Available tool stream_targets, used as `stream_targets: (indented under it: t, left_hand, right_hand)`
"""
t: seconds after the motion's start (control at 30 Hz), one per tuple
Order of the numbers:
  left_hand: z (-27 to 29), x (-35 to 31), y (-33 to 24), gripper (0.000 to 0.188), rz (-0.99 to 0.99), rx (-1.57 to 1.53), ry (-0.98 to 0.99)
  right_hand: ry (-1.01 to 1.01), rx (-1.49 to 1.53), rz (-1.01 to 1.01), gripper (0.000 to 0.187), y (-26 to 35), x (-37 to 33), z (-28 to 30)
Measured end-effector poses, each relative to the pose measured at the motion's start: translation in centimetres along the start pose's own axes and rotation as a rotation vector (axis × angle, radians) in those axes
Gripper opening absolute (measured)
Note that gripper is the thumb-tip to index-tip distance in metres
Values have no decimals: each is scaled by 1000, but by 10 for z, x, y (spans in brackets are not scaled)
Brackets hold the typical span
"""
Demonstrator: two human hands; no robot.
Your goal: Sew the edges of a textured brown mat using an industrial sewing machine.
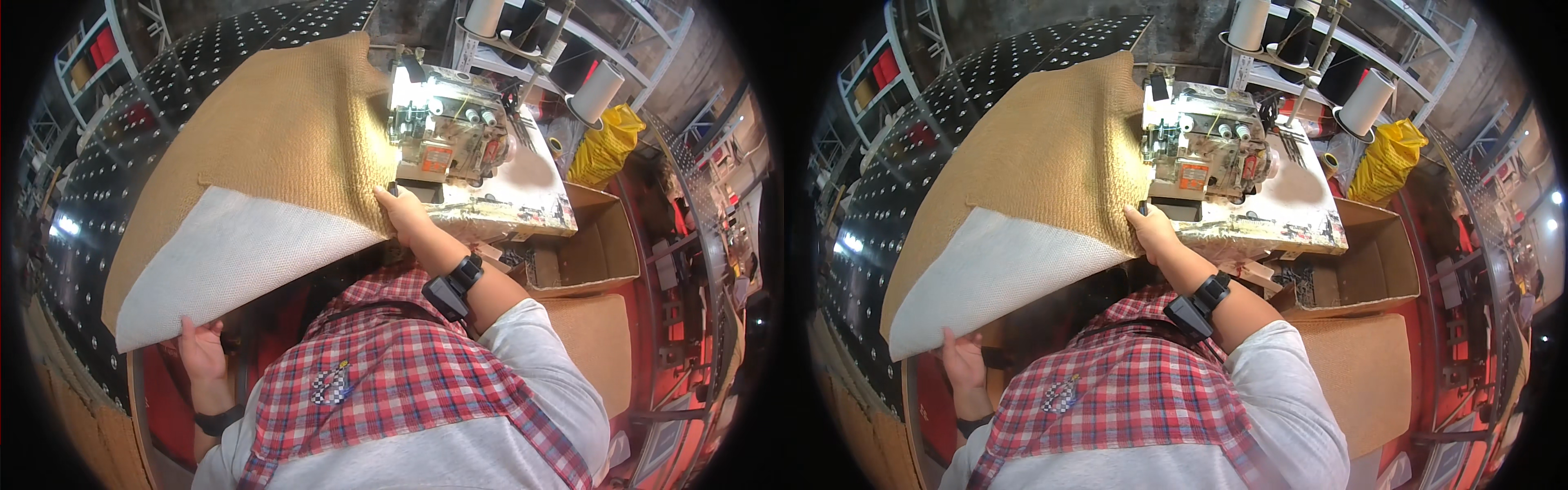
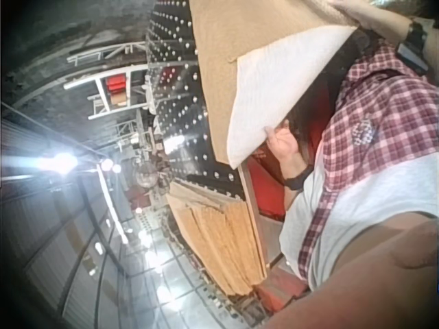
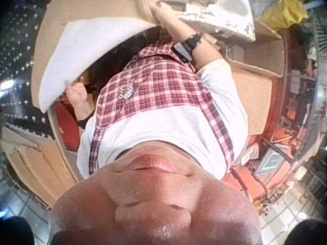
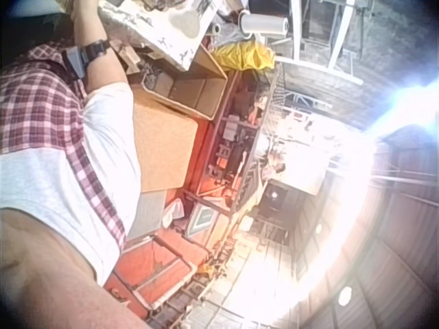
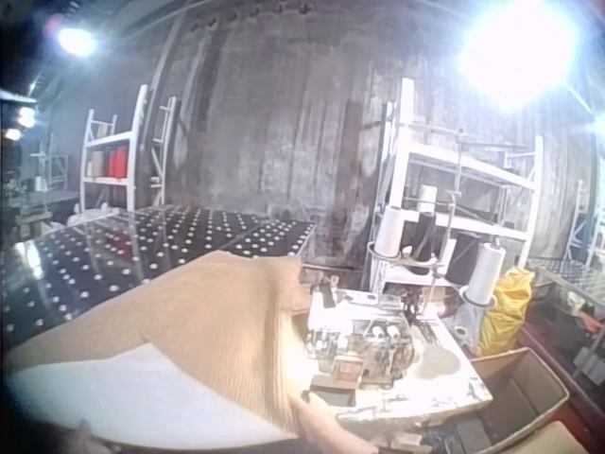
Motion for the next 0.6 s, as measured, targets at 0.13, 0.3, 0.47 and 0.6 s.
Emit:
stream_targets:
  t: [0.13,0.3,0.47,0.6]
  left_hand:
    - [-9,-5,7,38,29,1,83]
    - [-13,-11,20,37,60,50,179]
    - [-31,-12,12,66,87,-244,361]
    - [-18,-9,16,80,58,-187,303]
  right_hand:
    - [6,-130,53,26,11,-17,-7]
    - [-31,-496,-121,26,16,-48,-10]
    - [67,-439,-245,24,-8,-53,1]
    - [130,-345,-191,30,-20,-63,-3]
Point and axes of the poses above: each hand's wrist, its own x-axis towards the middle knuckle, its own z-axis out of the back of the hand, y = z × x, the point moved 5 cm from there along x, towards the middle knuckle, and after that the axes turned 9 degrees about -z, right-handed, at the moved point
